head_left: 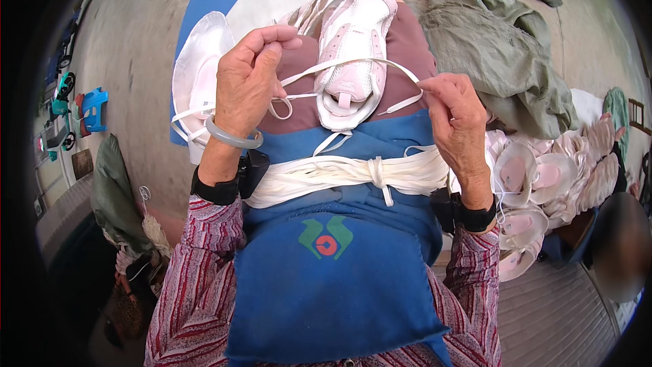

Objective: Lacing a pair of white and pink shoes while sitting outdoors near a workshop.

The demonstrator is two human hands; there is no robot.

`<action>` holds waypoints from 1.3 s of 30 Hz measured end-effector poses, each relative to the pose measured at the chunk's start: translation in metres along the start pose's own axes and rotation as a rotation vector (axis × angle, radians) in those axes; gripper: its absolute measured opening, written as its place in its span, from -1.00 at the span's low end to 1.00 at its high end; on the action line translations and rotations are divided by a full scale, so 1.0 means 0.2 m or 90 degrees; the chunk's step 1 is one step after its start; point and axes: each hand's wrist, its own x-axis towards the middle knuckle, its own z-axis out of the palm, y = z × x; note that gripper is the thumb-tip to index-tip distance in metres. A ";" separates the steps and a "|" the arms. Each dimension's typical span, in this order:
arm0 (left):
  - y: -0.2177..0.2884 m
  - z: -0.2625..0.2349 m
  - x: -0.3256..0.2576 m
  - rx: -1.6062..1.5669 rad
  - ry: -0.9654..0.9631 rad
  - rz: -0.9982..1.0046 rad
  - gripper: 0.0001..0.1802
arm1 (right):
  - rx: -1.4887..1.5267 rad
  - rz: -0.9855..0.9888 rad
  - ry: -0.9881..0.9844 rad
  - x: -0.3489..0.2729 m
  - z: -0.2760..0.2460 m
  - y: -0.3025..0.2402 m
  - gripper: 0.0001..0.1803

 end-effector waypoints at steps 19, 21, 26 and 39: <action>-0.08 0.20 0.25 0.053 -0.143 -0.046 -0.77 | 0.094 0.092 -0.028 0.26 0.11 -0.02 -0.87; -0.09 0.21 0.28 0.109 -0.180 -0.071 -0.80 | 0.108 0.165 -0.035 0.30 0.16 -0.01 -0.87; -0.13 0.23 0.30 0.283 -0.149 0.149 -0.82 | 0.228 0.255 -0.038 0.34 0.21 0.01 -0.86; -0.10 0.22 0.41 0.329 -0.264 0.264 -0.85 | 0.102 0.102 0.010 0.37 0.27 0.04 -0.87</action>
